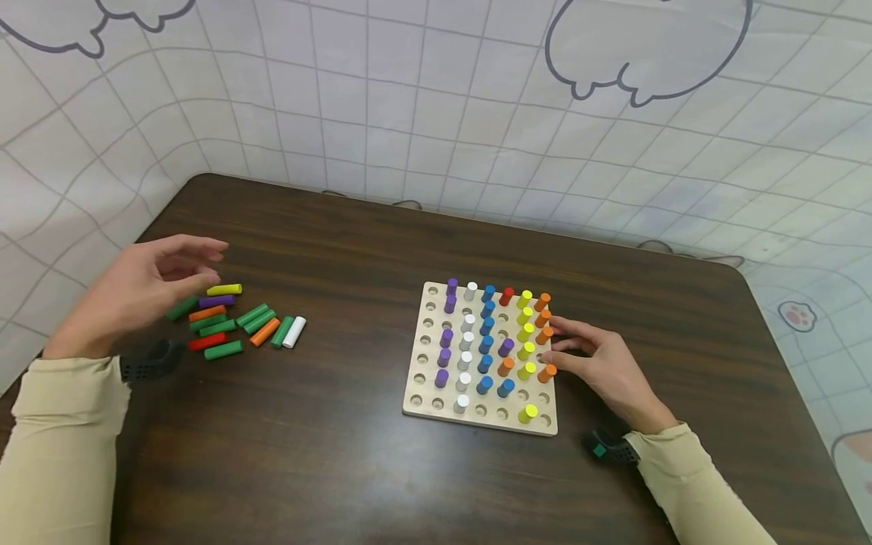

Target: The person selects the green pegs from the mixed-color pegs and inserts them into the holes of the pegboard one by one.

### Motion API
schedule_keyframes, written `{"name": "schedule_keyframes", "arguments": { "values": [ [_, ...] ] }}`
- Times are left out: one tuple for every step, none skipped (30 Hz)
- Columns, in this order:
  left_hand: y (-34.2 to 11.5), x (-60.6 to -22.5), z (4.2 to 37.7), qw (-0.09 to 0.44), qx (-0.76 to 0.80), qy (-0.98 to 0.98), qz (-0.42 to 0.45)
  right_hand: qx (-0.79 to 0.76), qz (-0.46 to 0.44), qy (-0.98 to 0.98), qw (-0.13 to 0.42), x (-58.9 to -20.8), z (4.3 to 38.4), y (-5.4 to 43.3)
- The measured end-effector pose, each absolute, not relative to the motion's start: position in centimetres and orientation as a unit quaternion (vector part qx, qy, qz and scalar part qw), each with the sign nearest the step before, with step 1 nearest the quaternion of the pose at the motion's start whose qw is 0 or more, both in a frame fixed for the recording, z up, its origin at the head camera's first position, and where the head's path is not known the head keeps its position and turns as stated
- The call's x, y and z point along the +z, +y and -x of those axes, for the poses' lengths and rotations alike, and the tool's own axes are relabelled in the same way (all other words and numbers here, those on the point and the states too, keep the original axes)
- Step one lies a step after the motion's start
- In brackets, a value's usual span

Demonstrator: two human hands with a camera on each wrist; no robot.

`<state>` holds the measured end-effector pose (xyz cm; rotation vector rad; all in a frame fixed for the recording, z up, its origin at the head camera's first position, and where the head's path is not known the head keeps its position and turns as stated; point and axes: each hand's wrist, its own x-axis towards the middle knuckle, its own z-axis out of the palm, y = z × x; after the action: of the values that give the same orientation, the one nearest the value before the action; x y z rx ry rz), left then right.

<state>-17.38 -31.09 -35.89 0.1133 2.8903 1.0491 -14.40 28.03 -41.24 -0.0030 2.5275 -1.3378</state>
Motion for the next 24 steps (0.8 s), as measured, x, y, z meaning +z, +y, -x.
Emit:
{"name": "schedule_keyframes", "arguments": {
  "values": [
    [-31.5,-36.1,17.5,0.039,0.341,0.939,-0.037,-0.463,0.001,0.875,0.140,-41.2,14.4,28.0],
    [-31.8,-36.2,17.5,0.045,0.340,0.939,-0.036,-0.464,0.001,0.875,0.141,-41.2,14.4,28.1],
    [-32.2,-36.4,17.6,0.051,0.342,0.938,-0.036,-0.464,0.002,0.875,0.140,-41.2,14.4,28.0],
    [-32.5,-36.6,17.7,0.057,0.342,0.937,-0.037,-0.465,0.003,0.874,0.140,-41.2,14.4,28.0],
    [-32.7,-36.7,17.8,0.065,0.341,0.937,-0.036,-0.465,0.004,0.874,0.140,-41.2,14.4,28.0],
    [-33.0,-36.9,17.9,0.071,0.338,0.938,-0.037,-0.465,0.004,0.874,0.140,-41.2,14.4,28.0],
    [-33.1,-37.0,17.9,0.079,0.334,0.938,-0.038,-0.466,0.004,0.874,0.139,-41.2,14.4,28.0],
    [-33.3,-37.1,18.0,0.084,0.330,0.939,-0.039,-0.466,0.003,0.874,0.139,-41.2,14.3,28.0],
    [-33.4,-37.2,18.1,0.091,0.326,0.940,-0.040,-0.466,0.002,0.873,0.140,-41.2,14.3,28.0],
    [-33.5,-37.3,18.1,0.095,0.320,0.942,-0.042,-0.467,0.002,0.873,0.140,-41.2,14.3,28.1],
    [-33.6,-37.4,18.2,0.099,0.316,0.943,-0.044,-0.467,0.001,0.873,0.140,-41.1,14.3,28.1],
    [-33.7,-37.5,18.2,0.100,0.312,0.944,-0.046,-0.467,0.000,0.873,0.140,-41.1,14.3,28.1],
    [-33.8,-37.7,18.2,0.101,0.310,0.944,-0.048,-0.466,0.000,0.873,0.141,-41.1,14.3,28.1],
    [-34.0,-37.8,18.3,0.100,0.310,0.944,-0.047,-0.466,0.000,0.874,0.141,-41.1,14.3,28.1],
    [-34.1,-37.9,18.3,0.099,0.312,0.944,-0.047,-0.466,0.000,0.873,0.141,-41.1,14.3,28.1],
    [-34.3,-38.1,18.3,0.097,0.314,0.943,-0.046,-0.465,0.000,0.874,0.140,-41.1,14.3,28.1],
    [-34.5,-38.3,18.2,0.096,0.316,0.943,-0.044,-0.464,0.001,0.875,0.140,-41.1,14.3,28.1],
    [-34.7,-38.5,18.2,0.095,0.319,0.942,-0.042,-0.464,0.001,0.875,0.139,-41.2,14.2,28.1],
    [-34.9,-38.7,18.2,0.094,0.321,0.942,-0.041,-0.463,0.002,0.875,0.139,-41.2,14.2,28.1],
    [-35.1,-38.8,18.3,0.094,0.323,0.941,-0.039,-0.463,0.003,0.875,0.138,-41.2,14.2,28.1],
    [-35.3,-39.0,18.3,0.093,0.324,0.941,-0.038,-0.463,0.004,0.876,0.138,-41.2,14.2,28.1],
    [-35.4,-39.2,18.3,0.093,0.323,0.941,-0.038,-0.462,0.005,0.876,0.137,-41.2,14.2,28.1],
    [-35.5,-39.3,18.3,0.093,0.322,0.942,-0.038,-0.462,0.006,0.876,0.137,-41.2,14.2,28.0],
    [-35.6,-39.4,18.3,0.093,0.320,0.942,-0.039,-0.462,0.006,0.876,0.137,-41.2,14.2,28.0]
  ]
}}
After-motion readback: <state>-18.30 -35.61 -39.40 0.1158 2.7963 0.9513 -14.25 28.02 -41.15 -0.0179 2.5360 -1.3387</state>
